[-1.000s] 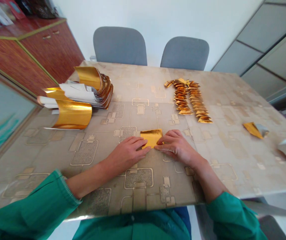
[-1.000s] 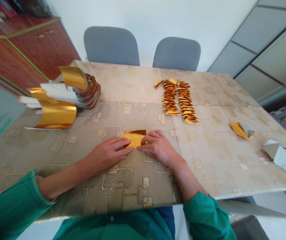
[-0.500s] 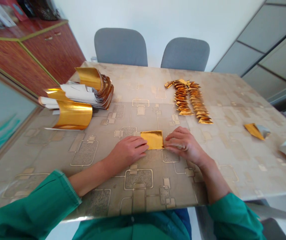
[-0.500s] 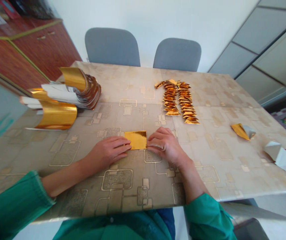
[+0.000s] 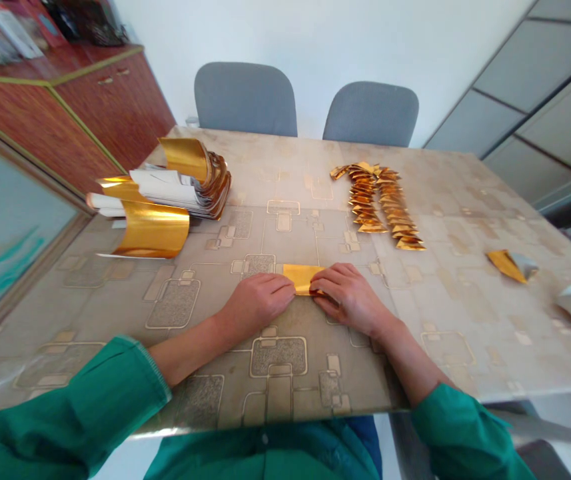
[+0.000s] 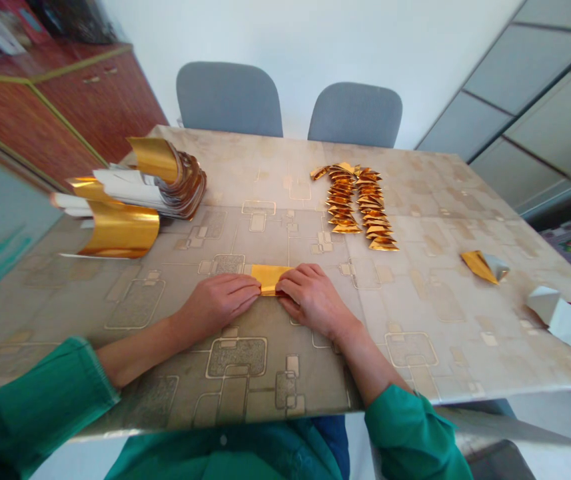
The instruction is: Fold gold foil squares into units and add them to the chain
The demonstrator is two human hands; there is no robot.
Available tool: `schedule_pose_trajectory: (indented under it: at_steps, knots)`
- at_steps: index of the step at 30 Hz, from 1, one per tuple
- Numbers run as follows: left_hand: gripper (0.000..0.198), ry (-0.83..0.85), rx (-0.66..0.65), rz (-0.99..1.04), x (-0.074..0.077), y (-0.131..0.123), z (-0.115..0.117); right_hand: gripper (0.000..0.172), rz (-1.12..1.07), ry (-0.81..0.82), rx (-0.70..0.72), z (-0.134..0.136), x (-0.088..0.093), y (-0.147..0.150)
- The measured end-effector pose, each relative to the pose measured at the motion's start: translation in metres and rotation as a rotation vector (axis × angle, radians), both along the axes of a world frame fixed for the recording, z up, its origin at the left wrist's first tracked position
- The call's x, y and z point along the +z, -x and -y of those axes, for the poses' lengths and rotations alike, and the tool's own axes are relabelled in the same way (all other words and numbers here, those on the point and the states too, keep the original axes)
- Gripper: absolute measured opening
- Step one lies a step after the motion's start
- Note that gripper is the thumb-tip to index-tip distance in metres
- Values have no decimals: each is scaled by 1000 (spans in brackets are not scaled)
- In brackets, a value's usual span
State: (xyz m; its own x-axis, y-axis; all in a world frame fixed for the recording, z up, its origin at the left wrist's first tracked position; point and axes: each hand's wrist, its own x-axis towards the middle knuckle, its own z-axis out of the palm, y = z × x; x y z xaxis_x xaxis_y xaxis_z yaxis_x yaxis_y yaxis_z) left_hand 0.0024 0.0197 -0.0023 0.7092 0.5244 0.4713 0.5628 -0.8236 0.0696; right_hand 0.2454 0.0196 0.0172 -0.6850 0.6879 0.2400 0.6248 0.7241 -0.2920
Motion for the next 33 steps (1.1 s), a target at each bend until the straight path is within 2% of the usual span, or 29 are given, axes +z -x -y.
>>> schedule_pose_trajectory:
  at_steps: [3,7,13,22,33]
  knots:
    - [25,35,18,3,3,1,6,14,-64,27,29,0,-1,-1]
    - [17,129,9,-25,7,1,11,15,-135,107,66,-1,1,-3]
    - [13,219,66,77,3,0,5,17,-212,231,66,-3,6,-9]
    - [18,323,201,186,-3,1,1,17,-213,199,-138,-6,-2,-5]
    - [15,405,243,223,-4,-1,-11,13,-180,171,-342,-7,-12,4]
